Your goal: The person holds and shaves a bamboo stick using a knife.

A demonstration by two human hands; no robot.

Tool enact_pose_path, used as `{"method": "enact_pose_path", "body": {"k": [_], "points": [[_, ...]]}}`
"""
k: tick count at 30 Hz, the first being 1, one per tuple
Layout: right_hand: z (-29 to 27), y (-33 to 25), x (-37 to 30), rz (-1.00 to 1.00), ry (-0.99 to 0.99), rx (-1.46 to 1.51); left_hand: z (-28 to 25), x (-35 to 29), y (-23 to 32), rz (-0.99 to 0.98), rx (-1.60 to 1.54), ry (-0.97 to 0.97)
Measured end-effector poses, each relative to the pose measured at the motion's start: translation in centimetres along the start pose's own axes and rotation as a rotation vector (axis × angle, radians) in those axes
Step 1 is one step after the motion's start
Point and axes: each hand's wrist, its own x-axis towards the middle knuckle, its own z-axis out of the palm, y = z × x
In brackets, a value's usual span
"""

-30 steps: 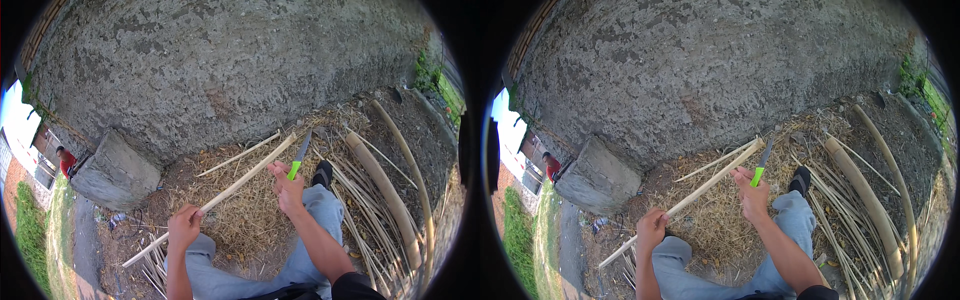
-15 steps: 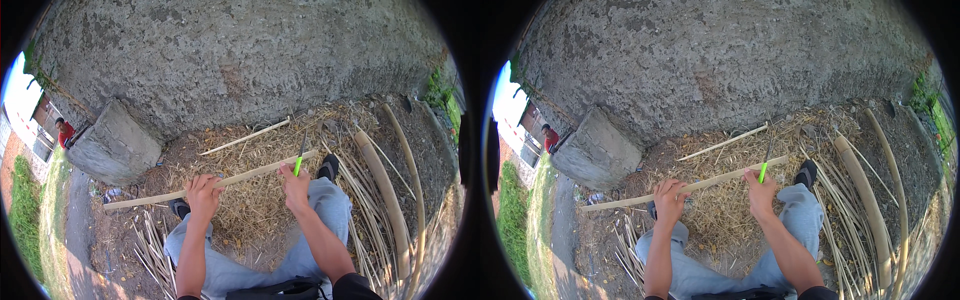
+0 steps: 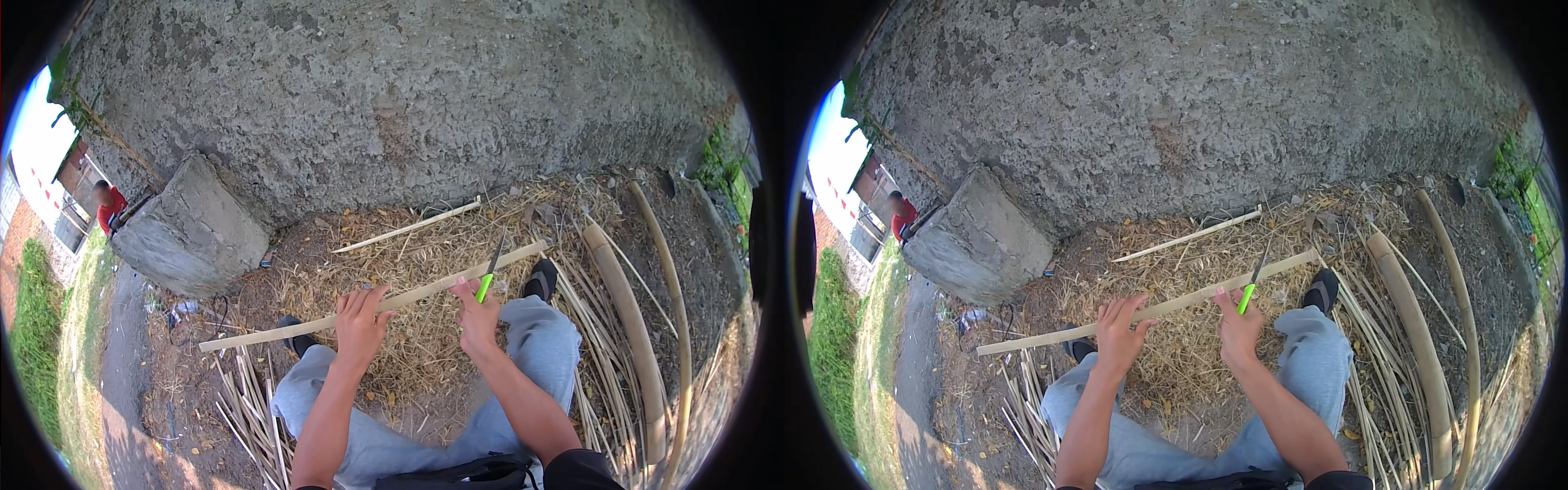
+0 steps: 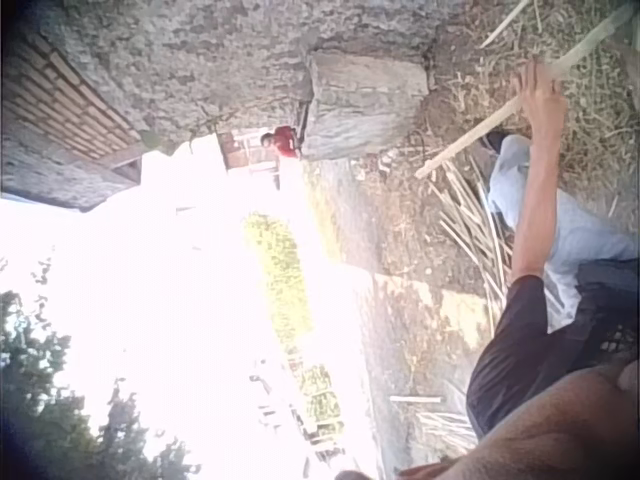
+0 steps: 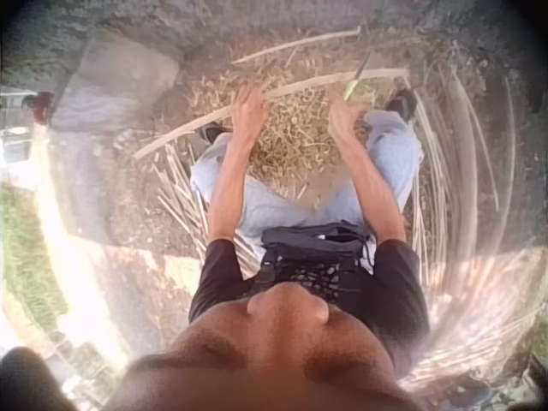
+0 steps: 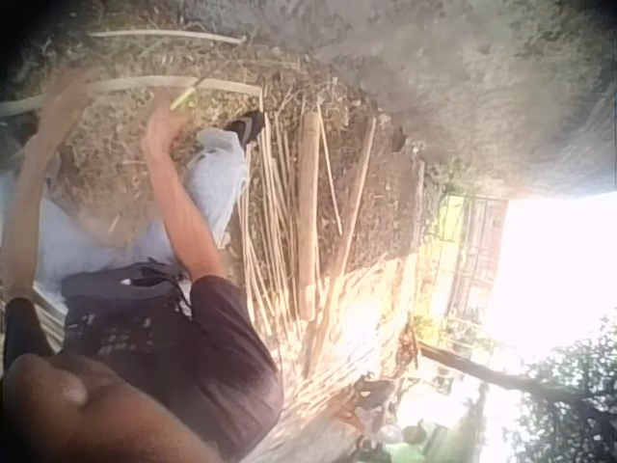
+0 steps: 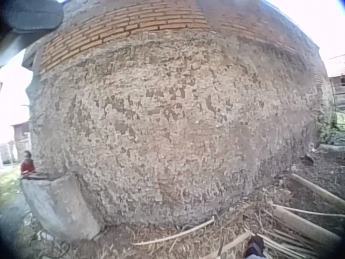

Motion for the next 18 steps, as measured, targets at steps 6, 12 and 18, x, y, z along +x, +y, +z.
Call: {"method": "enact_pose_path", "body": {"k": [6, 12, 18], "points": [[0.6, 0.2, -0.2, -0.032, -0.010, -0.056, 0.4, -0.3, 0.3, 0.008, -0.085, -0.034], [-0.9, -1.5, 2.3, -0.070, 0.011, 0.009, -0.2, 0.5, 0.6, 0.017, -0.100, 0.068], [-0.7, -3.9, 2.1, -0.162, 0.017, 0.025, -1.2, 0.1, -0.9, -0.047, -0.097, 0.166]]}}
